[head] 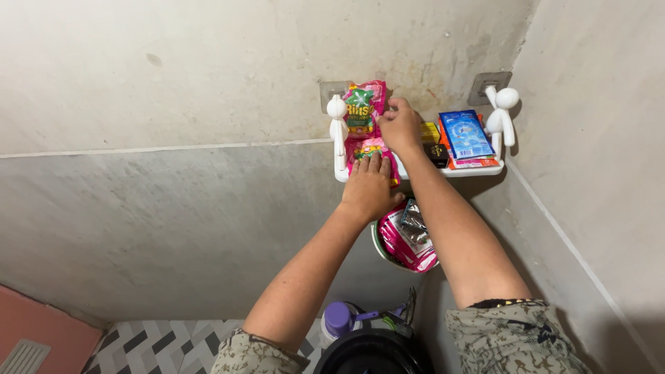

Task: Organize various household product packets on a wall-mounted shelf.

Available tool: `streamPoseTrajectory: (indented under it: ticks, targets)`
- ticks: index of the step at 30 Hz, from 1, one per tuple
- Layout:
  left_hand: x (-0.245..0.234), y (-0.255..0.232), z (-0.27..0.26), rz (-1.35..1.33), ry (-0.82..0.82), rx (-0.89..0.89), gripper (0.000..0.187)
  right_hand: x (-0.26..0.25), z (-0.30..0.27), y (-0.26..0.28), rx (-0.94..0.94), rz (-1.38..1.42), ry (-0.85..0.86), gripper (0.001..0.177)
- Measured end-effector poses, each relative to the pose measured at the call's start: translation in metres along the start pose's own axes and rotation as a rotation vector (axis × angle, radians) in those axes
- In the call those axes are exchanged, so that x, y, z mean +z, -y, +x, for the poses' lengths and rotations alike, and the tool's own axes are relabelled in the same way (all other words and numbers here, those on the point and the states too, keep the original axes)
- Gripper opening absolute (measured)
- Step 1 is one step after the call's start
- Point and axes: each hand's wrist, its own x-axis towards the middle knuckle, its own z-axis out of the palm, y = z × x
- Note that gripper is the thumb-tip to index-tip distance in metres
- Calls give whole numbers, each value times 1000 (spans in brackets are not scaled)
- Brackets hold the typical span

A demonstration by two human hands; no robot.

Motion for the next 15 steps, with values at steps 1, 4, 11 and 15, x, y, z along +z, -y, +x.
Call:
streamPoseTrajectory:
  ticks: [1,4,11,15]
  targets:
    - [1,2,0,0,0,-2,91,-1,0,3,-1,1,2,49]
    - [13,9,2,20,0,17,91,-1,1,6,34,14,23,41]
    - [44,24,13,-15,-153,69,69,-6,-1,9,-83,-15,-98,13]
    - [56,31,21,5,-215,79,60,-15,0,16,-117,30,-167,11]
